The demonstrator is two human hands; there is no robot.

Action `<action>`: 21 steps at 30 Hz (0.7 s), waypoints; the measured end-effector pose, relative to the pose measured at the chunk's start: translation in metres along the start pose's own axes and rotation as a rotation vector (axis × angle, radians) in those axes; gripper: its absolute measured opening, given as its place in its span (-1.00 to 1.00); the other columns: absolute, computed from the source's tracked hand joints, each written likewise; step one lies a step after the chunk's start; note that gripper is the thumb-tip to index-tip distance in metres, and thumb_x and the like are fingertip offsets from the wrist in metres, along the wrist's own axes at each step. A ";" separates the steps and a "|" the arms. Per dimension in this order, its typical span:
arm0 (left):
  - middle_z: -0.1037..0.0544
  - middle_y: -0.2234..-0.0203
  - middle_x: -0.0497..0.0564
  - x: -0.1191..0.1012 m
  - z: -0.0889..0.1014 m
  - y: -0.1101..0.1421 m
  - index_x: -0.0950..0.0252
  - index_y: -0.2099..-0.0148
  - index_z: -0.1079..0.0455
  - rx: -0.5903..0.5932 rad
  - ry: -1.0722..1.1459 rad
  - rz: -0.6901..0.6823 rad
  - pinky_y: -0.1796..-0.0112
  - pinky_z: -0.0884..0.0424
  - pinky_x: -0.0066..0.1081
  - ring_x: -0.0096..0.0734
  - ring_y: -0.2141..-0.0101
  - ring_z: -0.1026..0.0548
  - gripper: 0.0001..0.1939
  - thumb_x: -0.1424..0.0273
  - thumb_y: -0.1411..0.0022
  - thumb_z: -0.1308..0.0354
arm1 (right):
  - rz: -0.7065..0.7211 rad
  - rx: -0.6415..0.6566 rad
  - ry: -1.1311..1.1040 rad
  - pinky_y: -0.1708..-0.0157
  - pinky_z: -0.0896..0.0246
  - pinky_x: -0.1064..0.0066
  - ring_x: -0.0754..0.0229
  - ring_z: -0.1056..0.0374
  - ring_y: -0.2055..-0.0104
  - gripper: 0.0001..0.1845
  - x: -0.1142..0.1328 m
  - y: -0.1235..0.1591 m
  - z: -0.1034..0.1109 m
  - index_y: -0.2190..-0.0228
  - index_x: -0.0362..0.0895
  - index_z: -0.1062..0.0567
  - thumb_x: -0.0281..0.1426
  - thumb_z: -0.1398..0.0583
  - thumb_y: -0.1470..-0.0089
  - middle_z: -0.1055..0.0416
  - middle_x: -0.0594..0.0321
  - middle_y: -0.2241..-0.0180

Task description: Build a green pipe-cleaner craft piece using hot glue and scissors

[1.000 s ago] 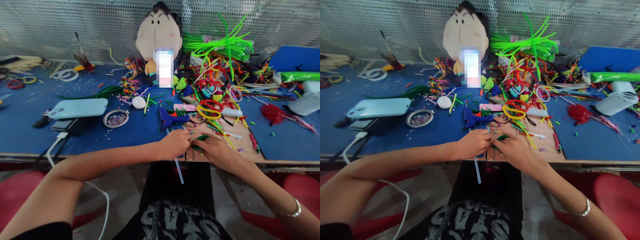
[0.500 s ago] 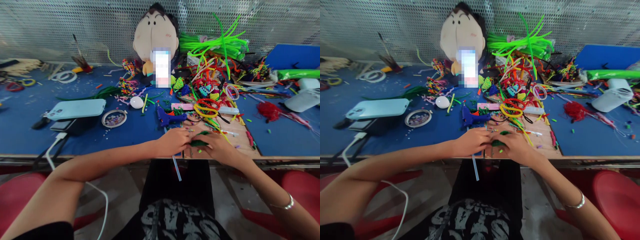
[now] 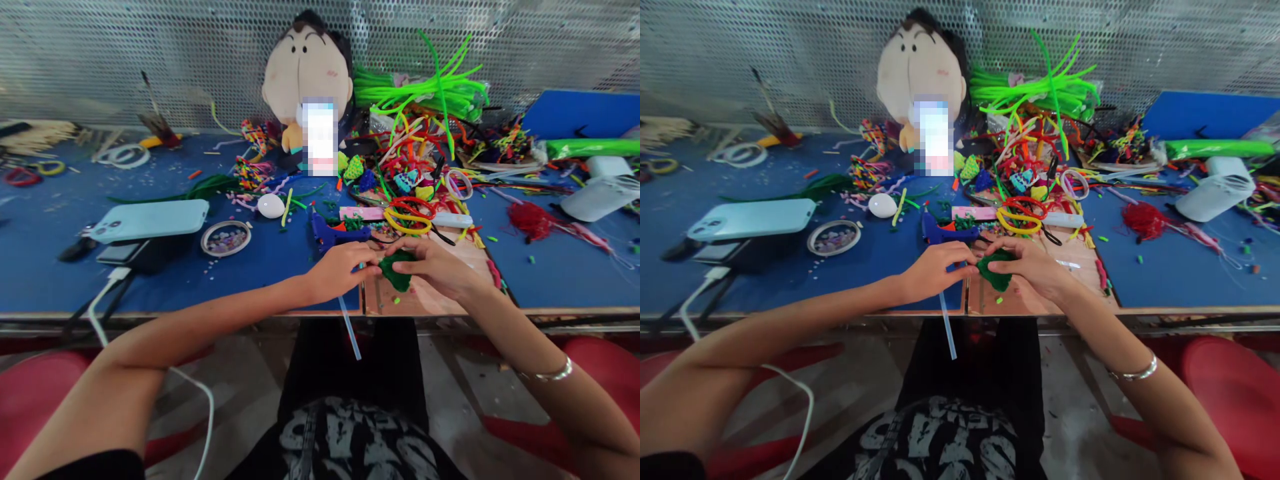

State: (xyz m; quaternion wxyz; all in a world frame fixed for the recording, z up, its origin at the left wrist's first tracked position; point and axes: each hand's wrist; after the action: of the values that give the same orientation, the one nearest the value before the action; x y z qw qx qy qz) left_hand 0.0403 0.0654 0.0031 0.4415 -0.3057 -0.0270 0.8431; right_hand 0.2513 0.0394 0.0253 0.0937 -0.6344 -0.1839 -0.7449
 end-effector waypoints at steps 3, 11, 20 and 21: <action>-0.58 0.30 0.02 0.004 -0.004 -0.001 0.33 0.19 -0.50 0.074 -0.077 -0.061 0.17 -0.38 -0.40 -0.39 0.22 -0.50 -0.82 0.38 -0.31 -0.09 | 0.026 -0.019 0.299 0.42 -0.26 0.43 0.27 -0.39 0.44 -0.80 0.003 -0.005 -0.001 0.40 -0.15 -0.49 -0.37 -0.32 0.15 -0.49 0.29 0.42; -0.57 0.12 0.10 0.000 -0.006 0.007 0.29 0.04 -0.50 0.248 -0.342 -0.172 0.09 -0.36 -0.28 -0.25 0.08 -0.48 -0.74 0.46 -0.31 -0.04 | 0.187 0.024 1.122 0.33 -0.18 0.43 0.14 -0.47 0.30 -0.77 -0.004 -0.018 -0.010 0.35 -0.13 -0.55 -0.55 -0.17 0.11 -0.58 0.21 0.34; -0.56 0.13 0.13 0.002 -0.013 0.012 0.28 0.00 -0.49 0.238 -0.492 -0.260 0.21 -0.30 -0.31 -0.23 0.11 -0.46 -0.72 0.45 -0.30 -0.06 | 0.086 0.110 1.232 0.40 -0.10 0.45 0.10 -0.48 0.27 -0.82 0.008 -0.025 -0.014 0.34 -0.14 -0.53 -0.48 -0.16 0.04 -0.58 0.15 0.31; -0.56 0.14 0.13 0.002 -0.013 0.012 0.28 0.00 -0.49 0.229 -0.501 -0.268 0.22 -0.29 -0.31 -0.23 0.11 -0.46 -0.72 0.45 -0.30 -0.05 | 0.086 0.121 1.231 0.39 -0.09 0.44 0.09 -0.48 0.27 -0.82 0.009 -0.025 -0.013 0.33 -0.14 -0.53 -0.47 -0.17 0.05 -0.57 0.15 0.30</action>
State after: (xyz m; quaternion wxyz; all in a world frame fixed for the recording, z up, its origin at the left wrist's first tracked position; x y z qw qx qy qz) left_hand 0.0382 0.0565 -0.0122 0.5601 -0.0306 -0.0801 0.8240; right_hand 0.2283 0.0580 0.0281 0.2483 -0.0888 -0.1125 -0.9580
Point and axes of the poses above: each hand's wrist, its own y-axis away from the middle knuckle, its own z-axis out of the back of the hand, x = y × z
